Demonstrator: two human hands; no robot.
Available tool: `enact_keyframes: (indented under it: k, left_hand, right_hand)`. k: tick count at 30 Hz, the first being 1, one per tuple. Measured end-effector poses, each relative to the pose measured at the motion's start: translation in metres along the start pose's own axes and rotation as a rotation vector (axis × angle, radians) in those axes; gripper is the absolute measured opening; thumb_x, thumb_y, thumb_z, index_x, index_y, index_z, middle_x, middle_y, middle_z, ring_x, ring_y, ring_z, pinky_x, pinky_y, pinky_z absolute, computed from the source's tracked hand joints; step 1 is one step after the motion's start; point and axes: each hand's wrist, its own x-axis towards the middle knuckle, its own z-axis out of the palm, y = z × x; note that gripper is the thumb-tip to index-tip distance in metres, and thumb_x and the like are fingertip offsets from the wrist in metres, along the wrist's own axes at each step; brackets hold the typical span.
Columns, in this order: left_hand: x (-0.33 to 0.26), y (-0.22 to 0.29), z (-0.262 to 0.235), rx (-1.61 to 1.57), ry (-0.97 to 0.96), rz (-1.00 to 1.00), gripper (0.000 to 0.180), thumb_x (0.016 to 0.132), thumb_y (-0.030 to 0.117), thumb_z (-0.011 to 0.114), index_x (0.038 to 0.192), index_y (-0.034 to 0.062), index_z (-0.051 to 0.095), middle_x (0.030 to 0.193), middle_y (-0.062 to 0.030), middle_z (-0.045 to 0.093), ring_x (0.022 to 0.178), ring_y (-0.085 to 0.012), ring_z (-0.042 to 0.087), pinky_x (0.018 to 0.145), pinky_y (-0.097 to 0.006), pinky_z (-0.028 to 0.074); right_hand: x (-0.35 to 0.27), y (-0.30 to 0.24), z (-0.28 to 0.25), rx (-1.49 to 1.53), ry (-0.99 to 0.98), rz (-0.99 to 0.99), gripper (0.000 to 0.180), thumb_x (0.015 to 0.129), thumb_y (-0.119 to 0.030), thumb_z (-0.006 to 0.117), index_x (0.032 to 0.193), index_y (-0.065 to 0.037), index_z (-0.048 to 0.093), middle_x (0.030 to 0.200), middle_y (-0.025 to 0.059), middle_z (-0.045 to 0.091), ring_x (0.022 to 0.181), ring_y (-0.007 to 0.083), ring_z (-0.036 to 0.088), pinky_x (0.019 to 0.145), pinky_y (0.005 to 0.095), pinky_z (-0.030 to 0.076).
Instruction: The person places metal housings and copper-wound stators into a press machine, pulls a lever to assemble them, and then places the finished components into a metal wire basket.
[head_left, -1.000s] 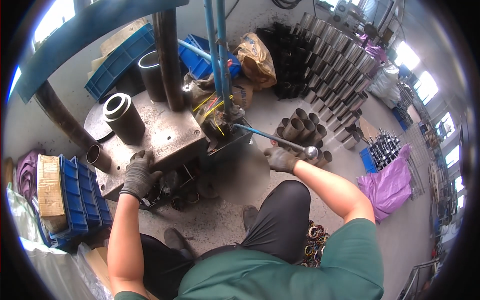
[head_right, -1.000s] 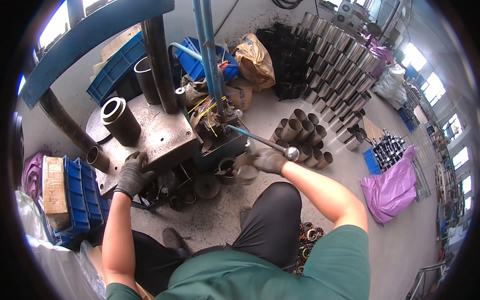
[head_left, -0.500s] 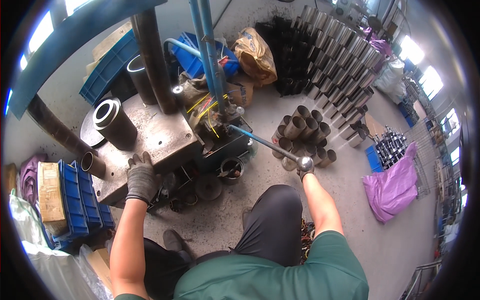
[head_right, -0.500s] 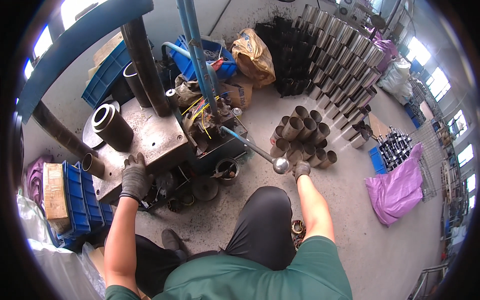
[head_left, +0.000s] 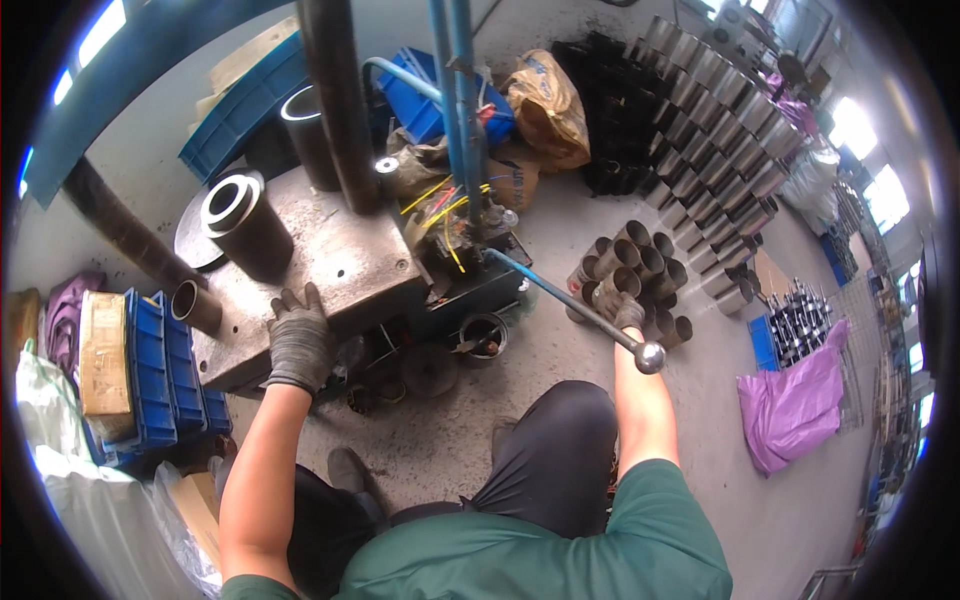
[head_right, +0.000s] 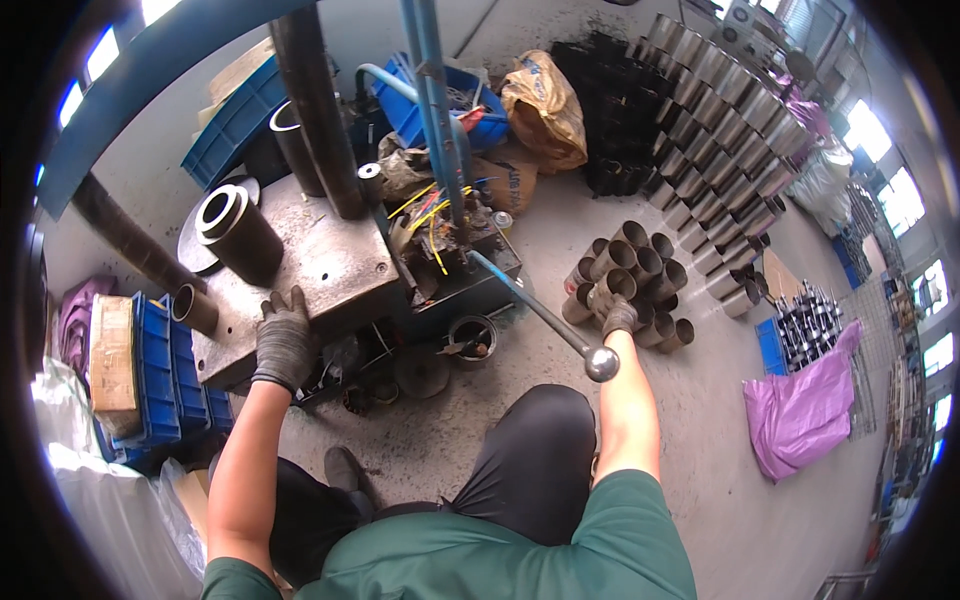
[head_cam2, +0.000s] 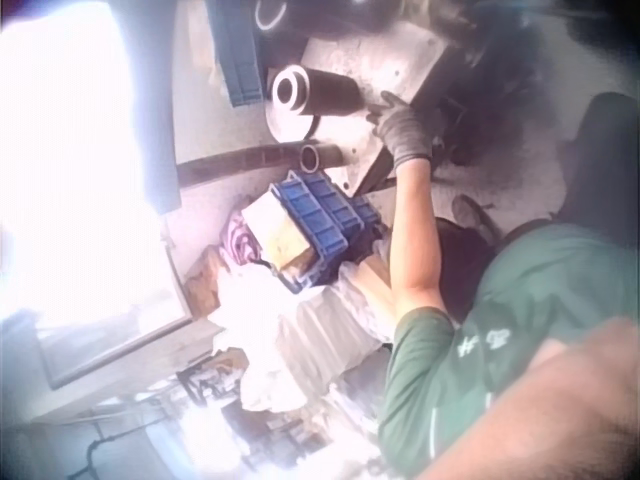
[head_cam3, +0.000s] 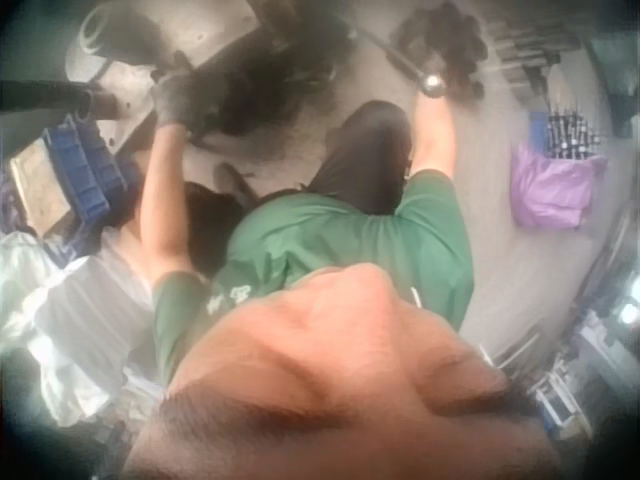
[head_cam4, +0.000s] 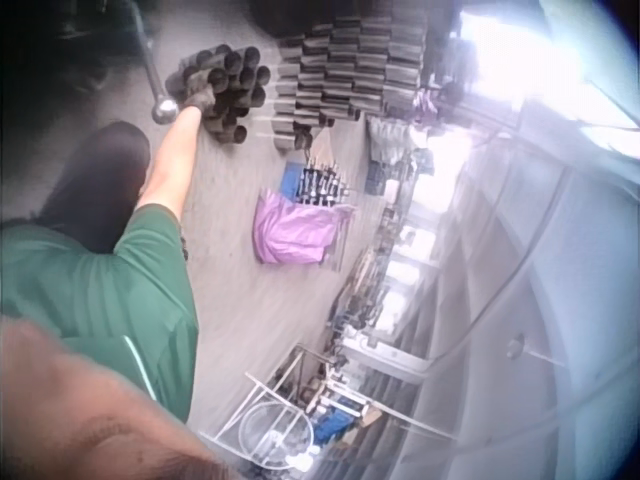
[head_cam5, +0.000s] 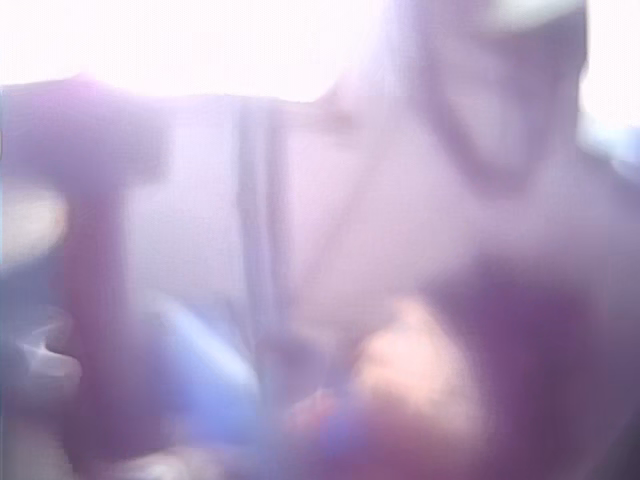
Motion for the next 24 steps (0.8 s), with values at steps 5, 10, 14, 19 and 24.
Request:
enact_keyframes:
  k: [5,10,14,19,24]
  left_hand:
    - [-0.010,-0.022,-0.009,0.013,-0.136,-0.024,0.115,0.084,0.052,0.082,0.164,-0.0043,0.023,0.159,-0.0414,0.034,0.146,-0.0556,0.038,0.118,-0.065,0.040]
    - [-0.003,-0.017,0.008,0.068,-0.063,0.032,0.086,0.092,0.027,0.071,0.162,-0.0050,0.032,0.155,-0.0440,0.039,0.145,-0.0586,0.041,0.112,-0.065,0.046]
    - [-0.007,-0.019,-0.005,0.014,-0.016,0.052,0.073,0.093,0.027,0.068,0.153,-0.0050,0.044,0.147,-0.0413,0.050,0.136,-0.0551,0.052,0.104,-0.059,0.053]
    - [-0.008,-0.046,-0.024,-0.169,-0.045,0.148,0.051,0.092,0.034,0.069,0.129,-0.0003,0.064,0.127,-0.0273,0.065,0.122,-0.0420,0.062,0.096,-0.050,0.056]
    - [-0.004,-0.081,-0.026,-0.375,-0.037,0.285,0.039,0.092,0.030,0.065,0.117,0.0015,0.073,0.121,-0.0251,0.071,0.115,-0.0384,0.069,0.097,-0.048,0.057]
  right_hand:
    - [-0.087,0.046,0.009,-0.545,-0.436,-0.109,0.024,0.096,-0.035,0.069,0.083,-0.016,0.062,0.062,-0.0016,0.054,0.045,0.0161,0.049,0.042,0.0328,0.039]
    - [-0.153,0.031,-0.002,-1.104,-0.908,-0.302,0.025,0.097,-0.025,0.068,0.114,-0.006,0.068,0.089,0.0046,0.068,0.068,0.0170,0.067,0.061,0.0313,0.055]
    - [-0.252,0.006,0.038,-1.631,-1.327,-0.997,0.051,0.095,-0.028,0.074,0.131,0.006,0.066,0.115,0.0250,0.076,0.100,0.0318,0.077,0.091,0.0401,0.061]
    - [-0.420,0.001,0.087,-1.668,-1.559,-1.058,0.049,0.097,-0.029,0.072,0.136,-0.002,0.066,0.124,0.0234,0.073,0.112,0.0344,0.072,0.096,0.0417,0.058]
    - [-0.544,0.036,0.148,-1.083,-1.627,-1.560,0.046,0.089,-0.021,0.080,0.130,-0.002,0.068,0.117,0.0245,0.070,0.110,0.0419,0.068,0.098,0.0496,0.054]
